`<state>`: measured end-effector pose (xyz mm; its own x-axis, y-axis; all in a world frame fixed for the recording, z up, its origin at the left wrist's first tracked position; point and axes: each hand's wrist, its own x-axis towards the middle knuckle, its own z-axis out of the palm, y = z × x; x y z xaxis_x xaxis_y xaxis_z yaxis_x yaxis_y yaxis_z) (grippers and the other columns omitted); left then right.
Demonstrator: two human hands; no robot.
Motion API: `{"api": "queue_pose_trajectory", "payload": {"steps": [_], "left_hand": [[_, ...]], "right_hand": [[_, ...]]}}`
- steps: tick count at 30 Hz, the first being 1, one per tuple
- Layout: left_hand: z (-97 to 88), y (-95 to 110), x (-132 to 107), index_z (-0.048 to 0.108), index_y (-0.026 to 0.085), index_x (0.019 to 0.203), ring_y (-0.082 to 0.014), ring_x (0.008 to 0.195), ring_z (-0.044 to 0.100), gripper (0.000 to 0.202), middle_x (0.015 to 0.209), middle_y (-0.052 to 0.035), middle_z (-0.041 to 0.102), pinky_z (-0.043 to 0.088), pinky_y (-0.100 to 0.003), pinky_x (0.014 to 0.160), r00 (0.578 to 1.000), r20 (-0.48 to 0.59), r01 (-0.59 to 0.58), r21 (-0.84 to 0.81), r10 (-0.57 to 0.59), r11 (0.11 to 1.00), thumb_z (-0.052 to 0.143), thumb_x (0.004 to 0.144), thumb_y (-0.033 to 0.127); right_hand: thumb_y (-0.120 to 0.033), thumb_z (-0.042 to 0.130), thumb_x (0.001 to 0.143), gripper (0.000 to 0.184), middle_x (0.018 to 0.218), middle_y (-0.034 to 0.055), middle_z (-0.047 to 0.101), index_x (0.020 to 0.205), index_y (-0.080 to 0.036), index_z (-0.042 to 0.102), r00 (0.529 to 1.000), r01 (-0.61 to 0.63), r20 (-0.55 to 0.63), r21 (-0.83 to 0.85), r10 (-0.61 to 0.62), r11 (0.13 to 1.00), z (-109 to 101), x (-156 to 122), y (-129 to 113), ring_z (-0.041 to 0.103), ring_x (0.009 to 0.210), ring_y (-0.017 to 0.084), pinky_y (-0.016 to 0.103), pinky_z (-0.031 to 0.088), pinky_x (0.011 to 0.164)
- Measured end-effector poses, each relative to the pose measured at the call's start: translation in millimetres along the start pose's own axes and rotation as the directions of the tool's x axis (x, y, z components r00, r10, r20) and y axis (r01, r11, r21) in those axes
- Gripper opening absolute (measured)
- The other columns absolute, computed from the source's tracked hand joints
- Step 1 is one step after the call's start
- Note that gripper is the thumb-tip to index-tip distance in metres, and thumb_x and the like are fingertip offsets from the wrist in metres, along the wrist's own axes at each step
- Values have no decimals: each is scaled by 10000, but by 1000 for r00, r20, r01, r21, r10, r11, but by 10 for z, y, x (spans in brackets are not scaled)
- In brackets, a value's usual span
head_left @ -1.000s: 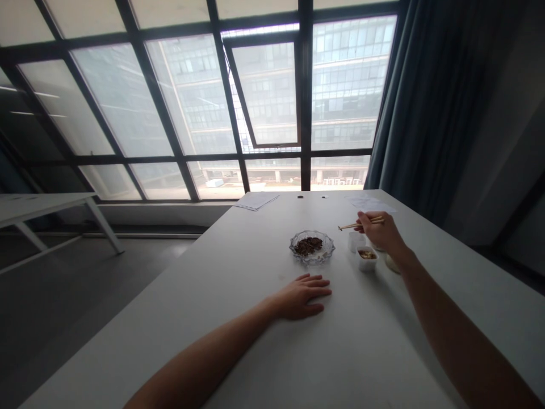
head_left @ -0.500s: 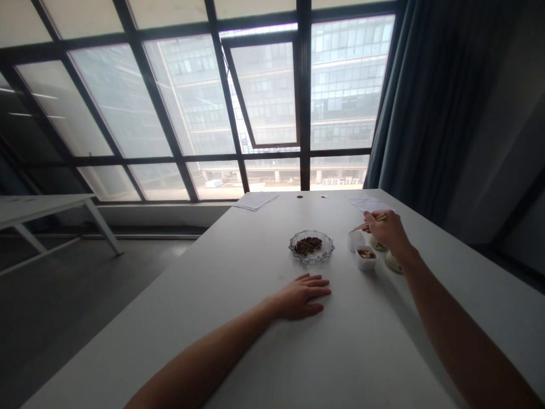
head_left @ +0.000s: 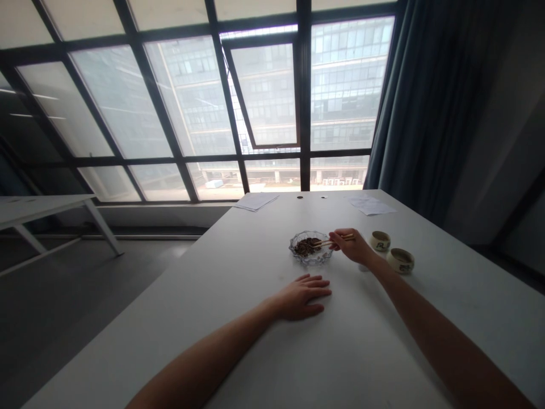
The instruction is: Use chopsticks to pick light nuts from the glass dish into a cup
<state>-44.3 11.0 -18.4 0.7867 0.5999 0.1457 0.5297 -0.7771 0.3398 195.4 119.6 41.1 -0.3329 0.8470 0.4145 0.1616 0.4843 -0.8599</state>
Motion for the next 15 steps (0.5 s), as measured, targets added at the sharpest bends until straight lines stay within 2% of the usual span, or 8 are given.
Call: {"api": "queue_pose_trajectory", "payload": {"steps": [6,10,15], "left_hand": [[25,-2,36,490,326,1520,-278,1515,359,545,1604,-25,445,230,-467,1271,1000,-14,-9,7,9,1000,589,998,443],[23,8,47,494,320,1519,-276,1517,354,546,1606,-29,441,228,-465,1272,1000,-13,-8,7,8,1000,592,996,442],[19,5,34,487,321,1524,-269,1521,348,547,1611,-26,433,220,-454,1274,1000,-12,-9,5,9,1000,585,1001,447]], "right_hand": [[-645,691,855,481,721,81,763,774,-172,722,999,-3,42,23,3,1000,78,-13,156,771,690,277,345,630,619],[-649,670,871,486,752,90,777,803,-173,735,1000,-24,18,14,24,1000,72,-16,184,781,723,292,346,634,601],[-668,634,887,519,703,89,761,758,-172,714,999,-4,-49,-18,4,1000,83,1,177,773,669,279,332,628,585]]}}
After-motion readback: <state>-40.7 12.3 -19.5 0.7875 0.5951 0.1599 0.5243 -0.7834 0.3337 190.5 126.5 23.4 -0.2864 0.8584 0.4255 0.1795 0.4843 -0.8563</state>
